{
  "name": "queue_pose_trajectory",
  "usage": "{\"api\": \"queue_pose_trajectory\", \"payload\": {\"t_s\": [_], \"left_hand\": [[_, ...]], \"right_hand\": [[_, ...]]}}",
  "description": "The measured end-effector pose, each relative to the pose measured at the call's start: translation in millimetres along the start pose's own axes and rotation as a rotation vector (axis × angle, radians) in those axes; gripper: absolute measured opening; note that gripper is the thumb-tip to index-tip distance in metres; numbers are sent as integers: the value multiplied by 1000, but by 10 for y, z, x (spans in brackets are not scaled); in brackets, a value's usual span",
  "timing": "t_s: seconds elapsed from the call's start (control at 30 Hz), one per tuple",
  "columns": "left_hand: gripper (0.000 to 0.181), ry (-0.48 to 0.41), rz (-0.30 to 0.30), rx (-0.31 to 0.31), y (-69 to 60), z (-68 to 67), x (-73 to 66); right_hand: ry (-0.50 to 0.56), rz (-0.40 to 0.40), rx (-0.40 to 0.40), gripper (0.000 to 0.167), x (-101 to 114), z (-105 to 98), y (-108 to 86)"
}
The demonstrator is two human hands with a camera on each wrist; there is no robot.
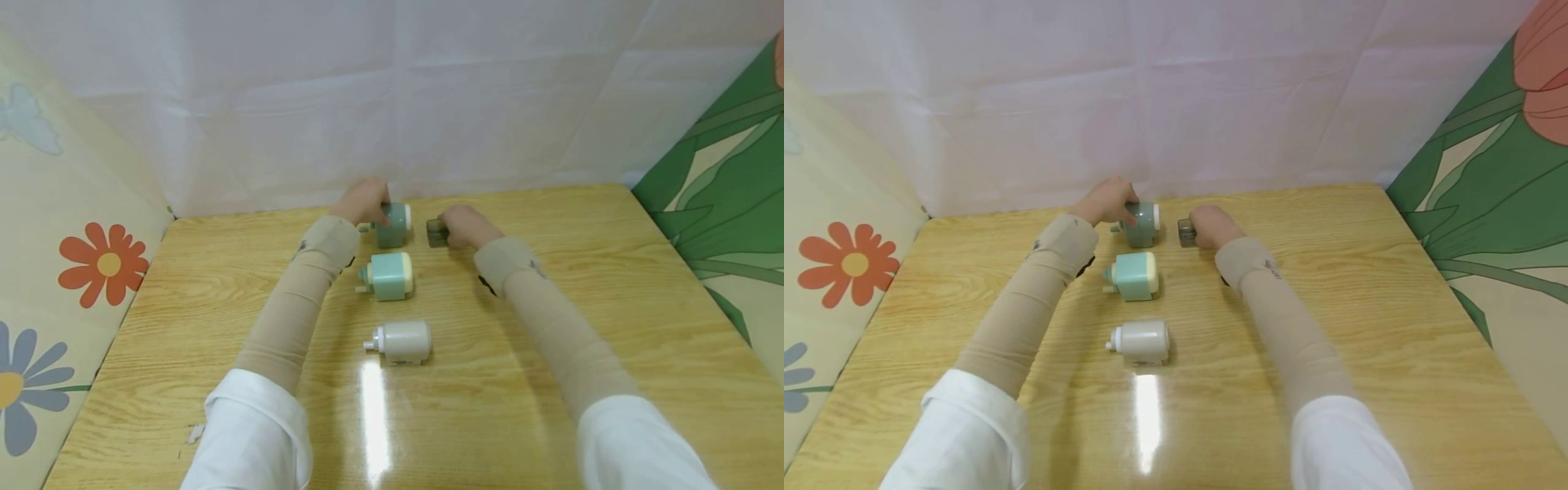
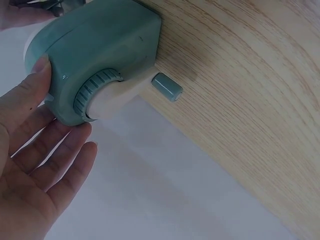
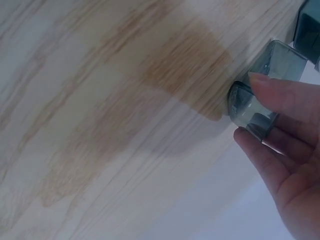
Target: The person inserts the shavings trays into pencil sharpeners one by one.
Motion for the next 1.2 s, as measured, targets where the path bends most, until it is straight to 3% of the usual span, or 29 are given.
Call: {"api": "queue_pose_trajectory", "payload": {"t_s": [0.23, 0.53, 0.87, 1.2], "left_hand": [[34, -7, -4, 0, -6, -2, 10], [32, -15, -2, 2, -21, 10, 11], [30, -13, 0, -1, -19, 13, 10], [29, -13, 6, -6, -24, 14, -8]], "right_hand": [[12, 5, 2, 29, 45, -15, 10], [59, 42, 62, 38, 62, 45, 52], [34, 25, 16, 29, 127, 10, 71], [60, 47, 40, 31, 166, 15, 87]]}}
Point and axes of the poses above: each hand's wrist, its own y-axis towards the middle knuckle, its own z-axis out of the palm, x = y × z, the point moved 9 cm from there along y, towards the middle knuckle, and after that the axes turned 13 degrees about x, right-handed, at the moved point
